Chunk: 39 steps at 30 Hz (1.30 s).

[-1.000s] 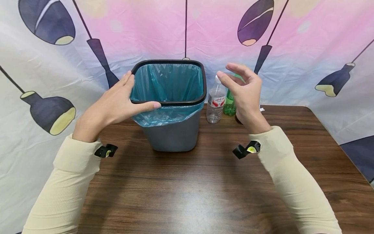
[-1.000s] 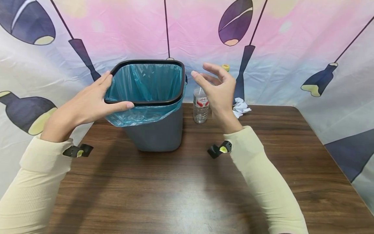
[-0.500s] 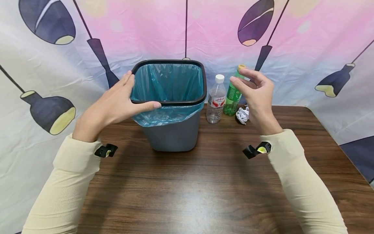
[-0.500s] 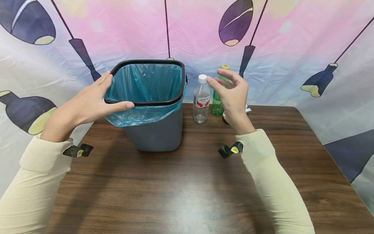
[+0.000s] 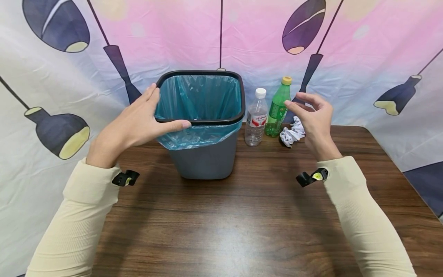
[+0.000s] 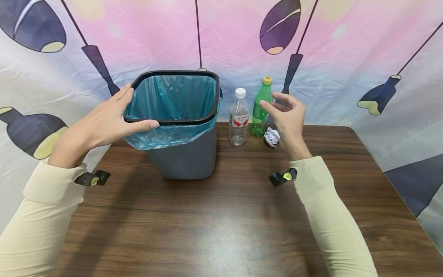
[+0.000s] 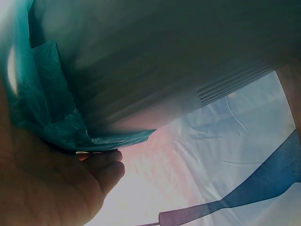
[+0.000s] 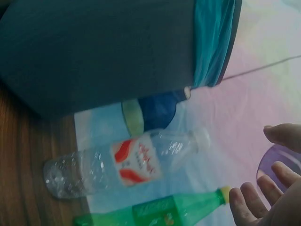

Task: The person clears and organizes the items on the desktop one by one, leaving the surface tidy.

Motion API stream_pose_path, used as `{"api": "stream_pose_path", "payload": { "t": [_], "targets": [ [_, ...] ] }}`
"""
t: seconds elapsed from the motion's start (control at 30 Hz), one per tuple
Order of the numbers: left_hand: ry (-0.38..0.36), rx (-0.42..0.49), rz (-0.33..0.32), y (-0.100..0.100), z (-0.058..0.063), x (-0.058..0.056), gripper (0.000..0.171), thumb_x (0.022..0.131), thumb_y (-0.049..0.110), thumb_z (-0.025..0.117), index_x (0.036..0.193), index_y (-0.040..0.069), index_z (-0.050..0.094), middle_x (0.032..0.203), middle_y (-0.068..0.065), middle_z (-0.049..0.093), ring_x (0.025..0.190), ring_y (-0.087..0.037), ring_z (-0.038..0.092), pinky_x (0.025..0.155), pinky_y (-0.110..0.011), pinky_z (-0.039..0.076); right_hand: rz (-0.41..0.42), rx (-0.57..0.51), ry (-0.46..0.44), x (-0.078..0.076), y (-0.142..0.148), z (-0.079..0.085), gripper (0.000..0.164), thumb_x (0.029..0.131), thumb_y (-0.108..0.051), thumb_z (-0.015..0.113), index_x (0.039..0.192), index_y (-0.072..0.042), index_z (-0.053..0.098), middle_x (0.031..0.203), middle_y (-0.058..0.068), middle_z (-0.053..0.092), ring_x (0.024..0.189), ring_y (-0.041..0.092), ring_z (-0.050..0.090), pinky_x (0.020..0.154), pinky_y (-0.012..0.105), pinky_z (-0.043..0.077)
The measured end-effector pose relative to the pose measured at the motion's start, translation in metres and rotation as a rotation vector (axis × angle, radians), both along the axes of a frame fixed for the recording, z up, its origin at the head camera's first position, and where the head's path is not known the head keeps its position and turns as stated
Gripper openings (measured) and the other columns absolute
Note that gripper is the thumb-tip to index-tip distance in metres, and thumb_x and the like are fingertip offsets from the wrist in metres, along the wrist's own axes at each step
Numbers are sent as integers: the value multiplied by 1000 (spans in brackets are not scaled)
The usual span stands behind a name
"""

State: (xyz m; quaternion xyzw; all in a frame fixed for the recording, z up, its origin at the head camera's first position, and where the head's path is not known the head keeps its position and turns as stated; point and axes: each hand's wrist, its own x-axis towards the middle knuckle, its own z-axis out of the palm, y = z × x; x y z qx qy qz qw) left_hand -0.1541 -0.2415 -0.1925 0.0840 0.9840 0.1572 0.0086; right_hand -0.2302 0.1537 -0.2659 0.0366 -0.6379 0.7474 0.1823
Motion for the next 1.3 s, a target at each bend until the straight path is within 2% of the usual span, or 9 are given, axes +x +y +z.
{"api": "stream_pose_path", "payload": {
  "t": [0.27, 0.43, 0.53, 0.77, 0.97, 1.1, 1.3],
  "targets": [
    [-2, 3, -3, 0, 0, 0, 123, 84, 82, 52, 161, 6, -8, 168, -9, -14, 155, -26, -10, 120, -62, 6, -77, 98, -123, -12, 16, -19, 43, 79, -11, 88, 118, -5, 72, 126, 2, 59, 108, 18, 64, 94, 31, 51],
    [-5, 3, -2, 0, 0, 0, 123, 84, 82, 52, 161, 6, -8, 168, -8, -15, 155, -27, -10, 120, -63, 6, -128, 220, -225, -20, 25, -33, 52, 80, -20, 88, 127, -10, 70, 133, 1, 57, 117, 18, 59, 91, 29, 51],
    [-4, 0, -2, 0, 0, 0, 123, 84, 82, 52, 161, 6, -7, 168, -7, -15, 155, -27, -10, 120, -63, 6, -158, 321, -252, -23, 30, -42, 58, 81, -28, 87, 133, -11, 67, 139, 4, 56, 123, 21, 58, 87, 28, 52],
    [1, -3, 1, 0, 0, 0, 123, 84, 82, 52, 161, 6, -7, 168, -7, -14, 155, -27, -10, 120, -63, 6, -209, 550, -255, -32, 39, -61, 66, 83, -34, 84, 140, -9, 62, 145, 14, 55, 128, 31, 56, 96, 40, 51],
    [5, -6, 2, 0, -1, -1, 123, 84, 82, 53, 161, 6, -6, 168, -8, -13, 155, -27, -9, 120, -63, 6, -254, 715, -224, -40, 42, -82, 67, 84, -28, 84, 141, -4, 60, 144, 19, 55, 126, 39, 55, 103, 51, 45],
    [5, -3, 4, -1, -1, -1, 123, 84, 82, 53, 161, 6, -6, 168, -7, -13, 155, -27, -9, 120, -63, 6, -252, 818, -193, -45, 45, -94, 70, 83, -24, 85, 141, 2, 57, 142, 25, 54, 128, 45, 50, 105, 56, 41],
    [5, -3, 4, -1, -1, 0, 123, 84, 82, 53, 161, 6, -7, 168, -8, -13, 155, -28, -9, 120, -63, 6, -222, 941, -202, -51, 47, -110, 74, 81, -22, 86, 141, 7, 53, 140, 32, 52, 130, 51, 47, 105, 61, 38]
  ]
}}
